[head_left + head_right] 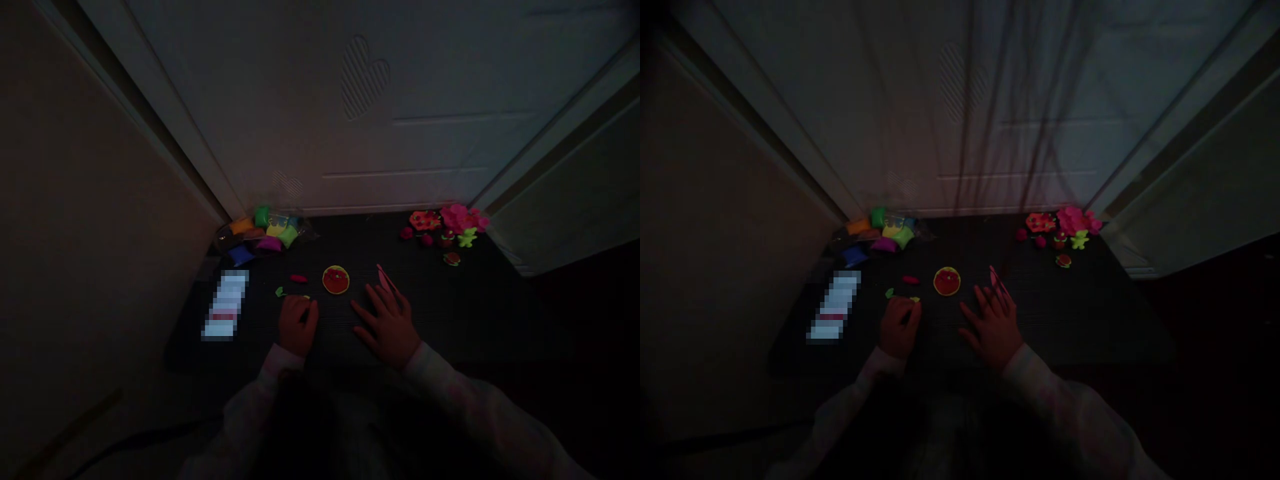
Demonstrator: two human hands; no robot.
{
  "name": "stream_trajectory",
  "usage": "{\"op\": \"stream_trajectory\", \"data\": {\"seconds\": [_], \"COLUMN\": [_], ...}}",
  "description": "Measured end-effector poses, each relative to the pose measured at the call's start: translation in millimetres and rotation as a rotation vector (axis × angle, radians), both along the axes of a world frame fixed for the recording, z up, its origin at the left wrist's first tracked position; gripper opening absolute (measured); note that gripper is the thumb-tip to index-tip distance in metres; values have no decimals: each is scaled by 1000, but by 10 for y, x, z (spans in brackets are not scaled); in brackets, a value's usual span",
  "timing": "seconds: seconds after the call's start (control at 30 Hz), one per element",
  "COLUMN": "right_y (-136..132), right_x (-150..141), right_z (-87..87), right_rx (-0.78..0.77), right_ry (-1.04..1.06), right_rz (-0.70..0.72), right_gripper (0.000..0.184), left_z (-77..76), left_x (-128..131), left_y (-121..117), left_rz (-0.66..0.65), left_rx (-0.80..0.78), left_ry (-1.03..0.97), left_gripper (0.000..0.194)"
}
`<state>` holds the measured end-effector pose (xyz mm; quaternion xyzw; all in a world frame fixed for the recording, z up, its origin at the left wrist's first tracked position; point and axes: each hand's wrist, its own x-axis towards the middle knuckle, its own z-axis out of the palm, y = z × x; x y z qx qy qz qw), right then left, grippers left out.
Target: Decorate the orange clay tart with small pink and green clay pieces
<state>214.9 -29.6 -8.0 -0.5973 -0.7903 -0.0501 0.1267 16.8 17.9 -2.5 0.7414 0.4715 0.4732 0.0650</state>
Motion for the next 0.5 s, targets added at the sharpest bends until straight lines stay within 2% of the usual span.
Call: {"op": "stream_trajectory", "data": {"seconds": [0.3,0.5], "right_y": [-6,-26], "right_x": [13,56], "right_z": [29,-21], "right_rx": [69,150], "right_ry": [17,91], "right_rz": [17,-56], "right_gripper": [42,31], "left_z": [53,23], "left_x": [1,2], "left_y": [-8,-4], "left_rz": [-6,-10], "left_rx": [4,-22], "left_ry": [-14,-23], "left_gripper": [19,20]}}
